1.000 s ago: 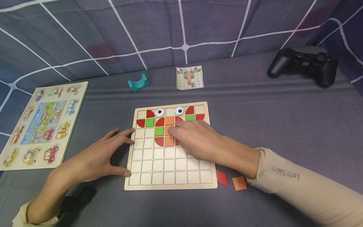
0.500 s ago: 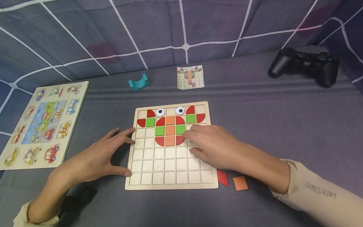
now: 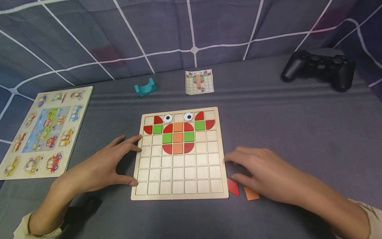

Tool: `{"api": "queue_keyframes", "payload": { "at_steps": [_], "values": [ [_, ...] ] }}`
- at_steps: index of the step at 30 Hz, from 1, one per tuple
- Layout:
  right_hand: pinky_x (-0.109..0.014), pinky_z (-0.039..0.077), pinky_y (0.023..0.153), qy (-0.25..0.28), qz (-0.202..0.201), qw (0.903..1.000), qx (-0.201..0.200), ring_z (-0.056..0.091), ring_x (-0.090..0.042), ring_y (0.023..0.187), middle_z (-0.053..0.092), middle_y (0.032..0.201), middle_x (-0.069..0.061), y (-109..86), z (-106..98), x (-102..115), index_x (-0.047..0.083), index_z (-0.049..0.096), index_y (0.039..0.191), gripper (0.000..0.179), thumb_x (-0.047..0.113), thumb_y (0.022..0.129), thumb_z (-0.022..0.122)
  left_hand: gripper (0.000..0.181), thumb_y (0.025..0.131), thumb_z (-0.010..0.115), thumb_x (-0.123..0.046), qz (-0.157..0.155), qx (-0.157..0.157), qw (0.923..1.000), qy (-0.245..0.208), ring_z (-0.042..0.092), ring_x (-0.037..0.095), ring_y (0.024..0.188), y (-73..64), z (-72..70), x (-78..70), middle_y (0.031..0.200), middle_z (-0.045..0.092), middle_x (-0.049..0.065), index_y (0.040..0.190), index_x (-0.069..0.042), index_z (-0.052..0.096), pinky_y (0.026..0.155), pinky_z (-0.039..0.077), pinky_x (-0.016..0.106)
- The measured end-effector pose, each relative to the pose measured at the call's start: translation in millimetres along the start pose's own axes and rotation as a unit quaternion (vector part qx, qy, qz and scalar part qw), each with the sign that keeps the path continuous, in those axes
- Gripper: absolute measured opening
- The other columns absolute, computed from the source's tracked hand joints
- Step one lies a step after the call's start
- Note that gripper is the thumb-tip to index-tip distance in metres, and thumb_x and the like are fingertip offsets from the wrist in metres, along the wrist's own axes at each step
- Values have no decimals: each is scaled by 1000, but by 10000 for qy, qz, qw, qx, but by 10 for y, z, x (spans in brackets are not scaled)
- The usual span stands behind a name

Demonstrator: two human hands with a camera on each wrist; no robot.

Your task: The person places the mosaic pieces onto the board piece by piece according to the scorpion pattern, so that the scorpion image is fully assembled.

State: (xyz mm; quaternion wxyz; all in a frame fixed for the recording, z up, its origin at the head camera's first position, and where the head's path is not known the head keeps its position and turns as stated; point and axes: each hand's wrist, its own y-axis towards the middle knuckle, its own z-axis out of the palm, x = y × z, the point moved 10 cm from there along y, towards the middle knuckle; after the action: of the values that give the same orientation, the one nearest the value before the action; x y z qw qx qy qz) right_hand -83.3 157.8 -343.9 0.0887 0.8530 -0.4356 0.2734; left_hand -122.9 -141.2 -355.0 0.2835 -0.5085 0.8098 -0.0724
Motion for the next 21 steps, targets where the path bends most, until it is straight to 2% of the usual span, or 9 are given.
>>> {"api": "queue_keyframes", "payload": {
  "at_steps": [4, 9, 12, 16, 21],
  "values": [
    [-20, 38, 56, -76, 324, 9989, 323, 44, 6, 66, 49, 85, 22, -165, 103, -152, 27, 64, 120, 39, 38, 85, 77, 80, 67, 88, -49, 2, -10, 10000, 29, 13, 50, 144, 0, -2, 0, 162, 22, -2, 131, -19, 52, 102, 19, 76],
    [-20, 37, 55, -4, 251, 9977, 623, 44, 7, 68, 46, 83, 24, -335, 234, -233, 29, 64, 116, 36, 50, 87, 71, 80, 67, 88, -49, 13, -15, 10000, 9, 13, 50, 144, -2, -1, 2, 162, 23, -2, 131, -19, 52, 102, 21, 75],
    [-20, 39, 56, 16, -3, 9980, 635, 45, 7, 72, 48, 89, 26, -398, 269, -219, 32, 64, 115, 35, 41, 83, 78, 79, 67, 88, -49, 21, -16, 10000, -2, 13, 50, 144, -3, 1, 2, 161, 23, -2, 131, -19, 52, 103, 21, 75],
    [-20, 40, 57, 25, -482, 9980, 409, 46, 6, 76, 49, 96, 26, -449, 245, -142, 36, 63, 114, 46, 24, 76, 86, 79, 67, 88, -49, 3, -15, 10000, -8, 13, 49, 144, -3, 1, 5, 162, 23, -2, 131, -19, 52, 102, 21, 75],
    [-19, 40, 60, -221, -865, 9959, 132, 45, 7, 81, 46, 97, 27, -470, 193, -42, 40, 61, 112, 56, 17, 69, 88, 79, 67, 88, -49, 0, -24, 10000, 11, 13, 49, 144, -4, -6, 2, 162, 22, -3, 131, -19, 52, 103, 22, 75]
  ]
}}
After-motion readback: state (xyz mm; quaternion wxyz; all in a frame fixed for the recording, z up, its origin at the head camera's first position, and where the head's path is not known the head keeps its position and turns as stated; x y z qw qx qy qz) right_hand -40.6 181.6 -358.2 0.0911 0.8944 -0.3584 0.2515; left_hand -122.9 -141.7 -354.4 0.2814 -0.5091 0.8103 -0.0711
